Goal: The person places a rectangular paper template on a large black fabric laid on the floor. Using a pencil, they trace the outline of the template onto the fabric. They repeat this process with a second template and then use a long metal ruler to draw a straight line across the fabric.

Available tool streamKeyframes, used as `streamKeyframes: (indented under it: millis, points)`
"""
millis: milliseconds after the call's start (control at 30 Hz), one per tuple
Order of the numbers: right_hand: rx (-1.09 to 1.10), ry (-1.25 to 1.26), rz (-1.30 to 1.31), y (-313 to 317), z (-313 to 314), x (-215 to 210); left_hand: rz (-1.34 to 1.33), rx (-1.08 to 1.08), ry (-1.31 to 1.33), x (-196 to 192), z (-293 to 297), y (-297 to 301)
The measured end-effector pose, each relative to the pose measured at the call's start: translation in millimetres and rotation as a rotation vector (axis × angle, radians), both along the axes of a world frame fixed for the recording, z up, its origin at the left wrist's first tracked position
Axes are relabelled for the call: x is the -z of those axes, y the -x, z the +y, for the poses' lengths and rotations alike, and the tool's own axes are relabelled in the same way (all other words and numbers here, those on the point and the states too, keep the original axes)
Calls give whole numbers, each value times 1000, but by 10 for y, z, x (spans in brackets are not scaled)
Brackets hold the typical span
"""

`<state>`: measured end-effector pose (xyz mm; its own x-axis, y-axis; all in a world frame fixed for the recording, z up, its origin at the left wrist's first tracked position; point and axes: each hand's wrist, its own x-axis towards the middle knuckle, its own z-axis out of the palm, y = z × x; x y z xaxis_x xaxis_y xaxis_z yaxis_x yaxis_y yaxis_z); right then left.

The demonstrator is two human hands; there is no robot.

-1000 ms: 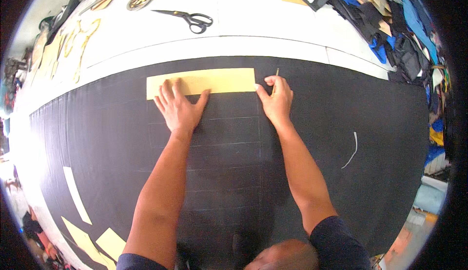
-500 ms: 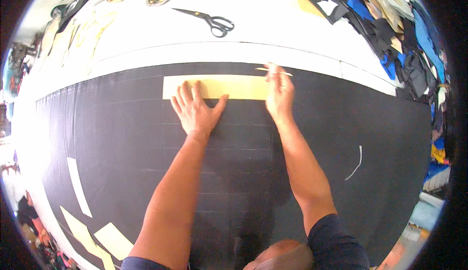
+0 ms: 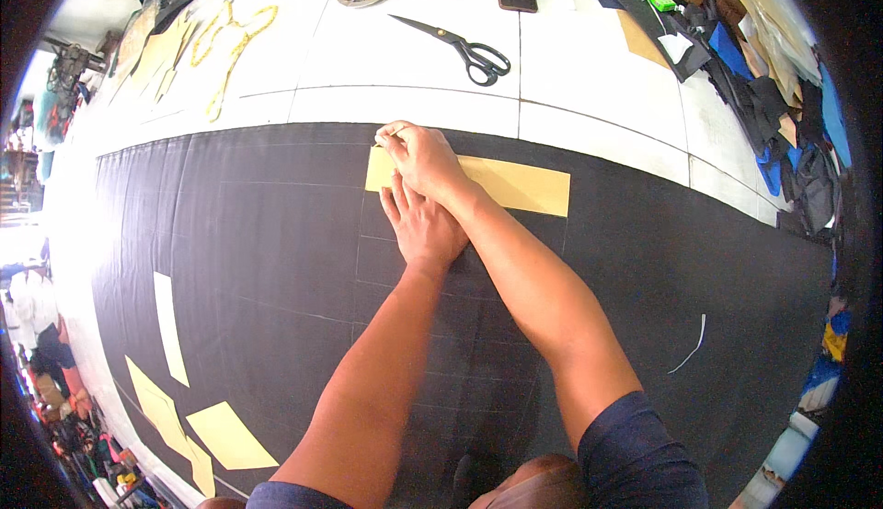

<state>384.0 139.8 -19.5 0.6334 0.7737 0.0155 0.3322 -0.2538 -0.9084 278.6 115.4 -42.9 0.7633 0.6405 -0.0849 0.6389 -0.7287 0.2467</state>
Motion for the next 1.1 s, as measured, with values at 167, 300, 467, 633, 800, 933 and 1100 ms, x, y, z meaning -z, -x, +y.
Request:
streamKeyframes:
  millis: [167, 300, 467, 633, 800, 933, 1100]
  points:
    - [-19, 7, -39, -10, 36, 39, 34, 19, -13, -4, 0, -2]
    - [-44, 39, -97, -35, 57, 23, 5, 17, -11, -67, -16, -11]
    - [-68, 72, -228, -128, -155, 77, -34, -21, 0, -26, -23, -34]
    - [62, 47, -286, -294, -1013, 62, -76, -44, -24, -56, -4, -10]
    - [216, 123, -248, -384, -1455, 22, -143, -32, -75, -57, -47, -45]
    - [184, 64, -234, -295, -1207, 53, -129, -35, -90, 3, -43, -43]
    - [265, 72, -260, -332, -1610, 55, -66, -21, -106, -24, -83, 23]
